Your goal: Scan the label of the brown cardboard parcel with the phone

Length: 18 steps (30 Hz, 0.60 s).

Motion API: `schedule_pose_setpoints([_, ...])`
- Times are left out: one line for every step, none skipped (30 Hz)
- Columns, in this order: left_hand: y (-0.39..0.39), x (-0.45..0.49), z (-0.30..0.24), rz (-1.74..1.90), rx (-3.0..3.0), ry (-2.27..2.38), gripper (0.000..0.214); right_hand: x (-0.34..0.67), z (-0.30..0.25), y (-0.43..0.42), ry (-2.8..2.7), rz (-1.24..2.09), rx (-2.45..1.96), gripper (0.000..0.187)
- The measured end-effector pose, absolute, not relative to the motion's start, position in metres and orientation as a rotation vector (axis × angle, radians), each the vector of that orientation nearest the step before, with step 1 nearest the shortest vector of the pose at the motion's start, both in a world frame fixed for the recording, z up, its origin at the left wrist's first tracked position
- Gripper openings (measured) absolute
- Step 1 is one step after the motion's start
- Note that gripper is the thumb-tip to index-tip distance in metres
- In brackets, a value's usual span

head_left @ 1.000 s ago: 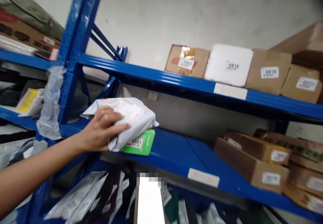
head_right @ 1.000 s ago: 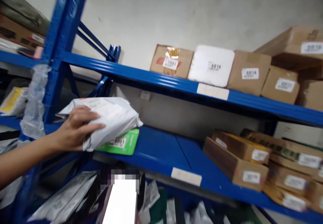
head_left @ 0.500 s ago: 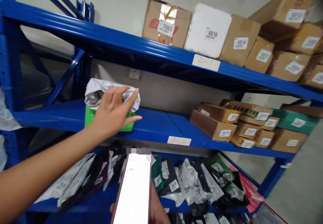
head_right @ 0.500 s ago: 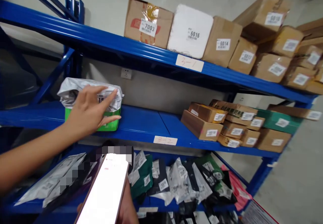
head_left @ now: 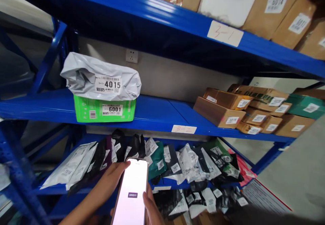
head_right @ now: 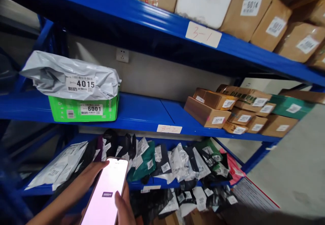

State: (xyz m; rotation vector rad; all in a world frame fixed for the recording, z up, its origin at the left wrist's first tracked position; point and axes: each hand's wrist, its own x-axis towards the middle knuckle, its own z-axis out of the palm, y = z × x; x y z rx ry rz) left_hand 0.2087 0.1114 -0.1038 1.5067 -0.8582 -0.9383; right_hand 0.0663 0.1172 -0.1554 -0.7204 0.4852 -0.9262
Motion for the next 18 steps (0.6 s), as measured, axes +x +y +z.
schedule_pose_setpoints([0.110, 0.210, -0.106, -0.994, 1.515, -0.884, 0.037, 0.068, -0.158, 0.116, 0.515, -0.958, -0.722, 0.083])
schedule_pose_setpoints([0.109, 0.210, -0.109, -1.052, 1.490, -0.901, 0.038, 0.069, -0.160, 0.116, 0.549, -0.985, -0.722, 0.079])
schedule_pose_setpoints([0.108, 0.211, -0.111, -1.111, 1.436, -0.899, 0.038, 0.070, -0.162, 0.116, 0.587, -1.004, -0.721, 0.075])
schedule_pose_setpoints([0.108, 0.210, -0.114, -1.163, 1.372, -0.870, 0.038, 0.070, -0.163, 0.116, 0.622, -1.016, -0.722, 0.071])
schedule_pose_setpoints([0.108, 0.209, -0.116, -1.201, 1.322, -0.823, 0.038, 0.069, -0.164, 0.117, 0.648, -1.023, -0.732, 0.068])
schedule_pose_setpoints([0.108, 0.208, -0.119, -1.236, 1.294, -0.789, 0.038, 0.068, -0.164, 0.118, 0.668, -1.025, -0.758, 0.065])
schedule_pose_setpoints([0.108, 0.206, -0.122, -1.267, 1.279, -0.783, 0.037, 0.066, -0.163, 0.119, 0.684, -1.025, -0.806, 0.063])
schedule_pose_setpoints([0.108, 0.204, -0.124, -1.293, 1.265, -0.811, 0.036, 0.063, -0.162, 0.120, 0.699, -1.021, -0.867, 0.059])
schedule_pose_setpoints([0.108, 0.202, -0.127, -1.310, 1.248, -0.851, 0.036, 0.061, -0.161, 0.121, 0.713, -1.011, -0.932, 0.055])
schedule_pose_setpoints([0.108, 0.200, -0.130, -1.315, 1.234, -0.884, 0.039, 0.058, -0.159, 0.122, 0.728, -0.997, -0.986, 0.051])
schedule_pose_setpoints([0.108, 0.198, -0.133, -1.319, 1.231, -0.901, 0.043, 0.055, -0.157, 0.123, 0.741, -0.982, -1.023, 0.047])
schedule_pose_setpoints([0.108, 0.196, -0.135, -1.321, 1.240, -0.895, 0.047, 0.053, -0.154, 0.123, 0.748, -0.969, -1.044, 0.044])
schedule_pose_setpoints([0.108, 0.193, -0.137, -1.314, 1.258, -0.880, 0.050, 0.052, -0.152, 0.122, 0.752, -0.959, -1.051, 0.042])
schedule_pose_setpoints([0.107, 0.192, -0.139, -1.302, 1.285, -0.871, 0.052, 0.051, -0.150, 0.122, 0.752, -0.955, -1.054, 0.040])
schedule_pose_setpoints([0.107, 0.190, -0.140, -1.282, 1.316, -0.876, 0.053, 0.052, -0.147, 0.122, 0.752, -0.950, -1.061, 0.038])
schedule_pose_setpoints([0.106, 0.189, -0.141, -1.252, 1.342, -0.892, 0.053, 0.054, -0.145, 0.122, 0.751, -0.946, -1.069, 0.035])
schedule_pose_setpoints([0.106, 0.188, -0.141, -1.218, 1.363, -0.911, 0.053, 0.056, -0.143, 0.122, 0.748, -0.945, -1.077, 0.033])
schedule_pose_setpoints([0.105, 0.188, -0.142, -1.186, 1.376, -0.929, 0.052, 0.059, -0.140, 0.124, 0.743, -0.947, -1.084, 0.032])
